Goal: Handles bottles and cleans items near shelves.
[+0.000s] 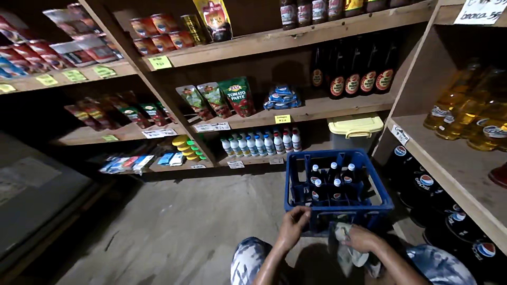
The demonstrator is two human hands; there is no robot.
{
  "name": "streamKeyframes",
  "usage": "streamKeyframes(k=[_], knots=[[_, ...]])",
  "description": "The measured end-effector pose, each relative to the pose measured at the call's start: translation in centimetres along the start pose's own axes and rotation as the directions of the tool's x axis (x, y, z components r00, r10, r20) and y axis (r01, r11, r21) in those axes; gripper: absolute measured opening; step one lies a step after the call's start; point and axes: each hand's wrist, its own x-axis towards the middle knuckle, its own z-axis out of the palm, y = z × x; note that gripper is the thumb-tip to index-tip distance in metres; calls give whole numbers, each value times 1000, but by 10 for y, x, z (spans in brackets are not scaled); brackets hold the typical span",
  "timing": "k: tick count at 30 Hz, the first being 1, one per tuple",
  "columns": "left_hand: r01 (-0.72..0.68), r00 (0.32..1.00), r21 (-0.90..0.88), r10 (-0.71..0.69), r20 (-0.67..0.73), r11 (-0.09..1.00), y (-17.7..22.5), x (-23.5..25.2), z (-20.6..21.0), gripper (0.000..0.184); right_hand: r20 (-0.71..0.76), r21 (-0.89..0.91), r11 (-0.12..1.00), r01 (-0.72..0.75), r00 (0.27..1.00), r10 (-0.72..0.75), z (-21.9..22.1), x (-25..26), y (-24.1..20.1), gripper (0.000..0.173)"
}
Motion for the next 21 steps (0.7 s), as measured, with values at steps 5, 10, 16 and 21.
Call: streamKeyframes(k=[5,10,16,21], knots=[[-158,984,651,66,163,743,-19,22,12,57,-219,138,990,-33,974,63,-32,-29,6,54],[-92,916,927,-335,223,364,-49,87,48,58,-385,161,982,-95,910,151,-61,-34,19,56],[-54,906,948,-383,178,313,-57,97,53,40,-475,-2,997,-79,878,69,-30,23,39,54],[-82,898,951,-392,200,297,-58,68,62,44,-428,-72,992,-103,902,62,-13,5,37,43]])
